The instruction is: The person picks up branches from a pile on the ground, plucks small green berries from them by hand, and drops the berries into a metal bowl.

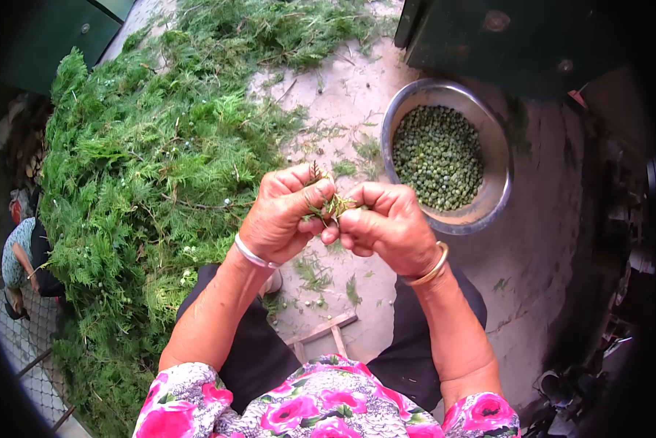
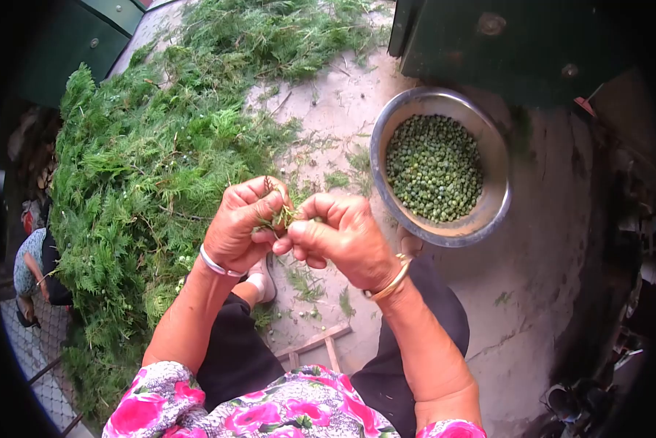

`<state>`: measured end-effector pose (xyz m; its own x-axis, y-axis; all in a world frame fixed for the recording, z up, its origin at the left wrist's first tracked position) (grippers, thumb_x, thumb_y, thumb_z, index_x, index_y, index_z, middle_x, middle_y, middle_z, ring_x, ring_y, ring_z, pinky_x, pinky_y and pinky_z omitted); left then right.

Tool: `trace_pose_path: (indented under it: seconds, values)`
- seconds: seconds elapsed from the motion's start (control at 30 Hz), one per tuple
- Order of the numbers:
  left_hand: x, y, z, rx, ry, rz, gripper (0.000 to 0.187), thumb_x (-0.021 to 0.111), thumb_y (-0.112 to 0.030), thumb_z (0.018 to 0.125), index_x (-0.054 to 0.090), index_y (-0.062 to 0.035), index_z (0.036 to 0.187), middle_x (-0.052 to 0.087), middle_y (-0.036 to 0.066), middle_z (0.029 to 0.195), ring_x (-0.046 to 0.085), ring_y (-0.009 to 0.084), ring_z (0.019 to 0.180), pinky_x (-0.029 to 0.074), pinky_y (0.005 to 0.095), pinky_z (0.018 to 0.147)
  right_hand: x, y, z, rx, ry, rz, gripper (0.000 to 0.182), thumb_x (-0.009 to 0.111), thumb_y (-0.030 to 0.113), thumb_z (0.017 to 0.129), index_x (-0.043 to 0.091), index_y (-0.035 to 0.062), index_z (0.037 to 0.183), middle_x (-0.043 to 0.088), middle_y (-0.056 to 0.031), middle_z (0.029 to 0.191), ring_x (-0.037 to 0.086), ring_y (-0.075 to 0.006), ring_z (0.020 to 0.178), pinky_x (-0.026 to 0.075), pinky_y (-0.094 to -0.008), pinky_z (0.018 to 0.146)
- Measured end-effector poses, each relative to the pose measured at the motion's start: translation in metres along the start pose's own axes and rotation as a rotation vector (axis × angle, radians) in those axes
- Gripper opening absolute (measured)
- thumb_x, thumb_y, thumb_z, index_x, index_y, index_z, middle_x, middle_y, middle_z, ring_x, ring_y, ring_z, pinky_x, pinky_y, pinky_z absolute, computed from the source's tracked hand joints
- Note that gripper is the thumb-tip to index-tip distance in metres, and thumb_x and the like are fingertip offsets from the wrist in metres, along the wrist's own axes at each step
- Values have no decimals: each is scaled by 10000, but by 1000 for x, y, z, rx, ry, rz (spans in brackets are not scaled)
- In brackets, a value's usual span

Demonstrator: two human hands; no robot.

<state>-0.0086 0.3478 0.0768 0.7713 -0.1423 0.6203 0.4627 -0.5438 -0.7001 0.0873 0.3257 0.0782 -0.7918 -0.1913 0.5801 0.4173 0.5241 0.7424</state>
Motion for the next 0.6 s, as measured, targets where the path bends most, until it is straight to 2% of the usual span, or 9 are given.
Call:
trace_pose_path:
  seconds: [0.1, 0.17, 0.23, 0.3, 0.37, 0.4, 0.47, 0.53, 0.6]
  values:
    - [5, 1, -1, -43, 59, -17, 151, 620, -121, 871, 544, 7, 895, 546, 34, 671, 389, 31, 429, 459, 247, 425, -16, 22, -7, -101, -67, -152, 113, 604, 78, 855, 581, -30, 880, 623, -72, 675, 529, -70, 533, 422, -200, 467]
    - [-7, -5, 0, -19, -46, 31, 128, 613, -109, 870, 552, -3, 905, 565, 40, 717, 400, 36, 429, 483, 263, 465, -52, 43, -16, -269, -305, -103, 72, 576, 25, 823, 590, -16, 880, 626, -81, 699, 523, -70, 539, 432, -195, 502]
    - [-23, -6, 0, -2, -76, 8, 95, 594, -62, 860, 558, -10, 930, 608, 72, 785, 490, 61, 503, 514, 301, 547, -96, 61, -33, -424, -584, -51, 172, 514, -34, 783, 576, -40, 943, 629, -109, 771, 529, -64, 598, 432, -180, 556]
    - [-33, -7, -2, 1, -101, 16, 119, 595, -37, 844, 560, -5, 954, 632, 106, 839, 521, 79, 539, 511, 301, 546, -119, 83, -54, -518, -716, -346, 344, 516, 17, 770, 520, -104, 1092, 627, -183, 925, 588, -149, 755, 482, -252, 688]
    - [-37, -1, -4, -19, -41, -1, 131, 573, 2, 827, 556, 10, 957, 639, 143, 882, 569, 111, 583, 551, 348, 597, -115, 114, -79, -583, -1079, -1022, 552, 573, 105, 752, 419, -154, 1215, 591, -256, 1074, 595, -257, 946, 472, -333, 834]
    - [-41, 2, -5, -30, -81, 51, 133, 560, 17, 820, 552, 15, 953, 637, 149, 883, 591, 129, 608, 565, 380, 637, -120, 119, -87, -608, -1212, -1204, 643, 623, 166, 733, 402, -160, 1242, 555, -311, 1133, 564, -324, 1057, 431, -375, 918]
    - [-53, 14, -5, -81, -111, 111, 121, 533, 53, 798, 552, 27, 915, 630, 168, 868, 640, 183, 674, 580, 450, 737, -142, 110, -89, -564, -1188, -1054, 639, 632, 165, 734, 411, -161, 1237, 550, -318, 1140, 564, -318, 1065, 436, -364, 911]
    - [-78, 40, -7, -180, -217, 147, 69, 528, 56, 803, 568, 32, 854, 625, 161, 821, 641, 209, 664, 584, 447, 712, -154, 95, -84, -488, -1080, -671, 608, 645, 152, 746, 437, -171, 1216, 582, -291, 1094, 594, -272, 990, 461, -319, 850]
    - [-110, 76, -14, -331, -361, 235, 46, 533, 48, 815, 571, 37, 838, 622, 150, 795, 642, 229, 664, 584, 450, 686, -140, 94, -84, -419, -1036, -582, 586, 639, 141, 754, 443, -175, 1208, 602, -263, 1060, 597, -236, 940, 461, -295, 817]
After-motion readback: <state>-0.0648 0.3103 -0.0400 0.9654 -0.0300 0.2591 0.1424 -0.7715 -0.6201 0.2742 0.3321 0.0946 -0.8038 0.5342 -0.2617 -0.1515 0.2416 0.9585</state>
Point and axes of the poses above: each hand's wrist, its own z-axis towards the middle knuckle, its own x-axis out of the palm, y = z × x, the point moved 9 cm from there along z, towards the middle knuckle
